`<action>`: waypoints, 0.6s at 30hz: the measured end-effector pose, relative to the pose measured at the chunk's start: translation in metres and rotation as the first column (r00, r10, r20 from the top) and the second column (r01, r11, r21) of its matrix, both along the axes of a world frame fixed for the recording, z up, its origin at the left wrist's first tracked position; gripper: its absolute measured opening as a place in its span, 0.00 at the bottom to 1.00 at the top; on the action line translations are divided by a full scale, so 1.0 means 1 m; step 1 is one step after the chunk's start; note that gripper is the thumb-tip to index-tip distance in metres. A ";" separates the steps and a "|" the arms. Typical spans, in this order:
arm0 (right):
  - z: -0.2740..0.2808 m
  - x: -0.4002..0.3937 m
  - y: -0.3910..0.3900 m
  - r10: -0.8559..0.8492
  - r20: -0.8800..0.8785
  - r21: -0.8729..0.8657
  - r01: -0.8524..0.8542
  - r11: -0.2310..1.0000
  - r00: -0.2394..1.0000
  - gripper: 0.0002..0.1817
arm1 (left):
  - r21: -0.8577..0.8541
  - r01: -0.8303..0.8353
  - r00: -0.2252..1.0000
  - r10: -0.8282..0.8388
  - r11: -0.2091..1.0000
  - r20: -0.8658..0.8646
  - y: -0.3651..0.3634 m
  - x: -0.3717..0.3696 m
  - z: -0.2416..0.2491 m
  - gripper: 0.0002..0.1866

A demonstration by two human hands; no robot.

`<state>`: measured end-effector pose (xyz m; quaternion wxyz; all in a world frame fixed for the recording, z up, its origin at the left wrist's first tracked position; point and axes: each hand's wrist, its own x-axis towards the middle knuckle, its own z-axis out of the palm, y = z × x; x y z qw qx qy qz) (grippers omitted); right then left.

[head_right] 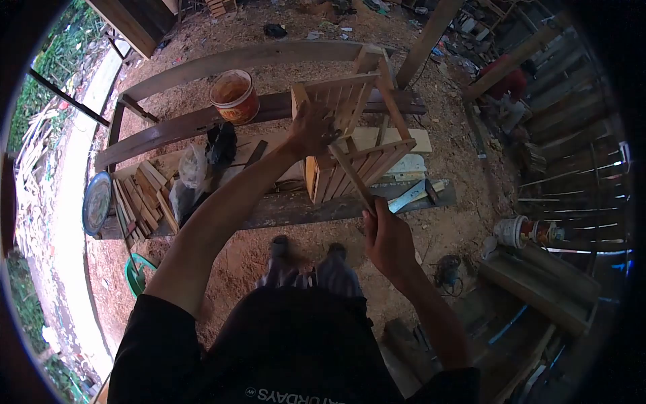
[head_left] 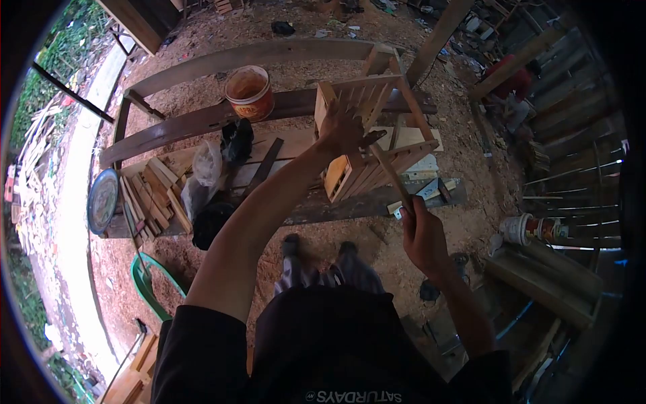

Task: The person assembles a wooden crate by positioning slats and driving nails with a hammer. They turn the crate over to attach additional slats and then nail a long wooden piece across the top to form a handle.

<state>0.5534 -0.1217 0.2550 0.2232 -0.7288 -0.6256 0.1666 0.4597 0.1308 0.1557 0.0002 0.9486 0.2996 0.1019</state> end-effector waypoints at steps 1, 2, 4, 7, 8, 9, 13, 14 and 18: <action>-0.006 -0.001 0.000 0.006 0.046 -0.017 -0.006 1.000 0.999 0.10 | 0.037 0.011 1.000 -0.012 0.999 0.022 0.005 0.002 -0.010 0.22; -0.012 -0.001 0.000 0.014 0.092 -0.034 -0.011 0.999 0.996 0.10 | 0.076 0.021 0.999 -0.024 0.997 0.044 0.009 0.004 -0.020 0.23; -0.022 0.003 -0.003 0.016 0.137 -0.075 -0.005 0.997 0.990 0.09 | 0.054 0.014 0.997 -0.010 0.998 -0.076 0.008 0.005 -0.010 0.22; -0.009 -0.001 -0.001 0.007 0.120 -0.056 0.000 0.998 0.993 0.09 | 0.026 0.003 0.998 -0.002 1.000 -0.061 0.006 0.001 -0.001 0.22; -0.004 -0.005 -0.003 -0.002 0.096 -0.042 0.006 0.999 0.995 0.09 | 0.011 0.006 1.000 -0.005 1.000 -0.027 0.003 -0.002 0.000 0.22; -0.005 -0.008 -0.003 -0.009 0.073 -0.028 0.011 1.000 0.997 0.10 | -0.016 0.011 1.000 -0.011 1.000 -0.008 0.001 -0.003 0.001 0.22; -0.028 -0.003 -0.007 0.002 0.130 -0.065 0.007 0.998 0.991 0.10 | 0.018 0.010 1.000 -0.010 1.000 0.016 0.003 0.001 -0.004 0.21; -0.037 0.000 -0.008 0.018 0.180 -0.101 0.000 0.995 0.983 0.10 | 0.059 0.002 1.000 -0.003 0.998 0.009 0.006 0.003 -0.011 0.21; -0.016 -0.007 -0.007 0.009 0.113 -0.091 0.001 0.996 0.994 0.11 | 0.048 0.032 0.997 -0.036 0.998 0.074 0.007 0.000 -0.019 0.17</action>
